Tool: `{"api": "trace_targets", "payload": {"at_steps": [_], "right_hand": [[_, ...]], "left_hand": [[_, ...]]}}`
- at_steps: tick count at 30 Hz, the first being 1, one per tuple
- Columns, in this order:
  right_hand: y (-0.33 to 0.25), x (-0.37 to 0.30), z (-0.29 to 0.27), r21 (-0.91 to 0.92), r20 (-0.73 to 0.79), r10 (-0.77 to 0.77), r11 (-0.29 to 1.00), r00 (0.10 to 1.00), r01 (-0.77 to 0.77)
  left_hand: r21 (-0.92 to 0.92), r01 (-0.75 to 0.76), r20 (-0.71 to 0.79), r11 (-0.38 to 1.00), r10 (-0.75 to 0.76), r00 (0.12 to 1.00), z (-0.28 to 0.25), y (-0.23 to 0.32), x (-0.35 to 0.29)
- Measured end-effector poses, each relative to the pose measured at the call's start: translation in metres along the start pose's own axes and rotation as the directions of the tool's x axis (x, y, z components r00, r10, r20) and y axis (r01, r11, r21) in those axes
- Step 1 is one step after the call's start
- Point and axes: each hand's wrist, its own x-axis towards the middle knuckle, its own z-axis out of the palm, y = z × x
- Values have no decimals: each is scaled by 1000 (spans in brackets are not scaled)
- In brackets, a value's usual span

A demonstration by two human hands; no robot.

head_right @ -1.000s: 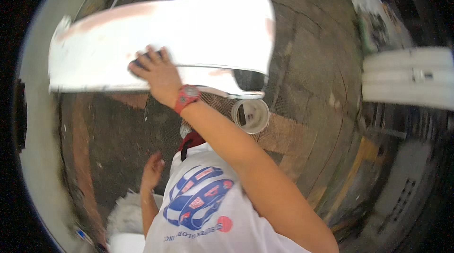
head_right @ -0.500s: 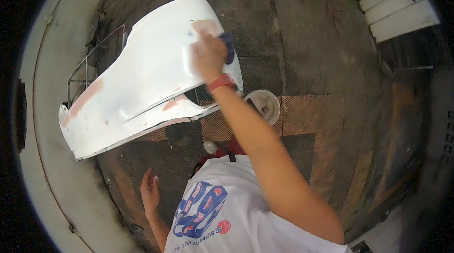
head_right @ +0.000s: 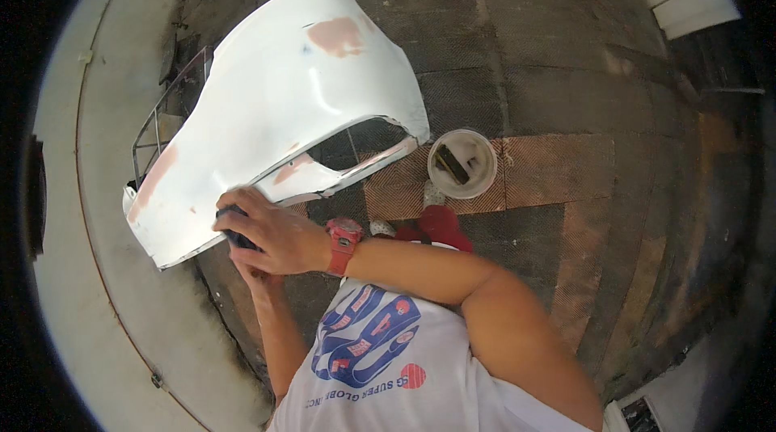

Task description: The person wipes a white car bumper with a cloth, then walks to a silver car and covers its hood and windshield with newspaper. The person secures the newspaper using masking tape.

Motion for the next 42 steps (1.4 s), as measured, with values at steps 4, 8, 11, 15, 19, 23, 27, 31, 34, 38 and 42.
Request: {"api": "trace_targets", "payload": {"at_steps": [4,8,11,15,19,23,27,31,34,38,42], "right_hand": [[41,-11,3,-284,-59,-42,958,997,24],[45,5,16,-175,-98,157,969,983,-173],[76,-12,34,-504,19,30,864,999,-16],[111,-57,8,-689,303,150,716,941,107],[104,-104,-85,-813,56,228,575,972,-88],[157,-169,-170,-757,-187,356,542,916,-365],[128,-153,-115,-590,-461,302,597,834,-543],[95,-124,-24,-613,-147,147,762,978,-207],[104,-139,-28,-646,-87,246,723,965,-243],[143,-185,-54,-597,-351,276,670,895,-441],[209,-207,-67,61,-752,449,776,482,-628]], "left_hand": [[-150,192,321,970,-136,937,29,38,-2],[384,265,179,885,-353,919,-18,52,-10],[488,308,-3,817,-351,936,-45,32,-15],[191,440,-132,877,-422,897,-68,-7,-28],[149,484,-157,862,-463,872,-73,-39,-42],[179,494,-19,851,-499,867,-60,-50,-33],[188,567,17,802,-580,815,-43,-66,-18],[157,626,69,764,-641,765,-19,-86,6],[172,595,61,785,-611,789,-6,-106,21],[188,601,-51,777,-604,796,-8,-124,19],[185,632,-139,752,-617,775,0,-122,23]]}}
